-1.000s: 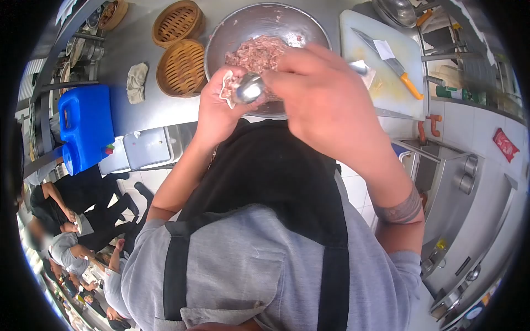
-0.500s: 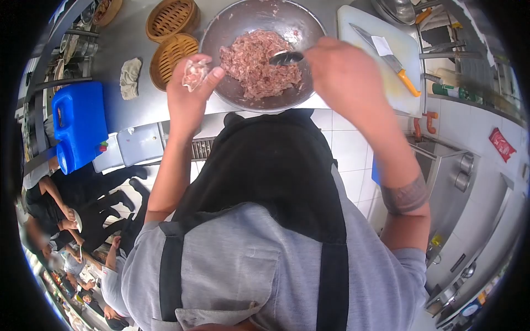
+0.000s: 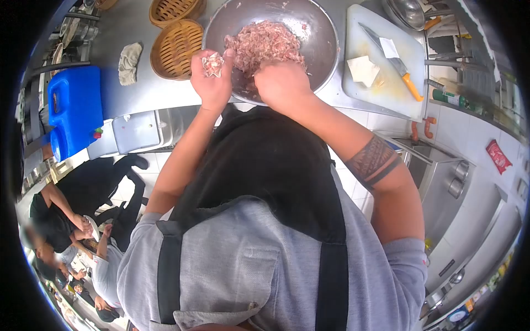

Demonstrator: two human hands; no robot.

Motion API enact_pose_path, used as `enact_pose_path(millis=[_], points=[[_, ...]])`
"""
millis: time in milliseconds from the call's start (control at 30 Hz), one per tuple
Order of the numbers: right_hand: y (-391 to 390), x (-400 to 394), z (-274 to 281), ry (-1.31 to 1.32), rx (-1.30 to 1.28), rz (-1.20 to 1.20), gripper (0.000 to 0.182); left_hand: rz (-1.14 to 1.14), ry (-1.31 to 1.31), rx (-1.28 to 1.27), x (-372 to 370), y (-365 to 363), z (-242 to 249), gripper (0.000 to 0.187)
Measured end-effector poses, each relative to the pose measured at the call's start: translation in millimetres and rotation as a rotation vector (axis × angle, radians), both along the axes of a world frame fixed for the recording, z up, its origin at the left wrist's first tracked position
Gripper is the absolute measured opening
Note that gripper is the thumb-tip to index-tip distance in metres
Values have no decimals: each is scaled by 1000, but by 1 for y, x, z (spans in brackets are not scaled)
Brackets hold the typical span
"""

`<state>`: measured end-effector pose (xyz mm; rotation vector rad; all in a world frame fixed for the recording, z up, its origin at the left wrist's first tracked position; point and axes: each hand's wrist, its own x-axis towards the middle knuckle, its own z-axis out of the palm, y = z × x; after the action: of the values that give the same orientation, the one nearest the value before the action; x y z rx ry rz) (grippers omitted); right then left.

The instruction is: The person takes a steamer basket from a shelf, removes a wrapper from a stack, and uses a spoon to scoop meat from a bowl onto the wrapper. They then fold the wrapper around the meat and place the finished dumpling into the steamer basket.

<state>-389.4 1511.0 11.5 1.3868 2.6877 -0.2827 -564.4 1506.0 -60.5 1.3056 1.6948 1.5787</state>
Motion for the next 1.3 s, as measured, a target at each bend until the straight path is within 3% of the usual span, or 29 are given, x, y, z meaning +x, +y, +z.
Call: enact_pose_path(millis=[167, 400, 467, 600, 667, 800, 967, 1067, 1233, 1300], points=[[-1, 11, 26, 26, -87, 1, 16, 52, 59, 29, 0, 2, -1, 35], [-3, 14, 4, 62, -73, -5, 15, 27, 72, 29, 0, 6, 5, 32], [7, 21, 6, 163, -277, -93, 17, 23, 113, 34, -2, 7, 12, 32], [17, 42, -4, 449, -411, -203, 17, -73, -52, -103, -6, 9, 26, 33], [22, 47, 12, 539, -801, -542, 19, -97, -156, -153, -13, 10, 33, 33], [27, 66, 27, 699, -840, -645, 22, -263, -199, -282, -22, 10, 48, 31], [30, 61, 73, 859, -770, -654, 18, -486, -156, -434, -14, 9, 77, 29], [28, 47, 90, 917, -650, -628, 17, -622, -341, -461, -10, 9, 71, 34], [6, 24, 70, 969, -425, -527, 16, -611, -338, -394, -1, 1, 95, 41], [-3, 19, 65, 914, -164, -490, 15, -577, -347, -425, -5, 0, 91, 43]])
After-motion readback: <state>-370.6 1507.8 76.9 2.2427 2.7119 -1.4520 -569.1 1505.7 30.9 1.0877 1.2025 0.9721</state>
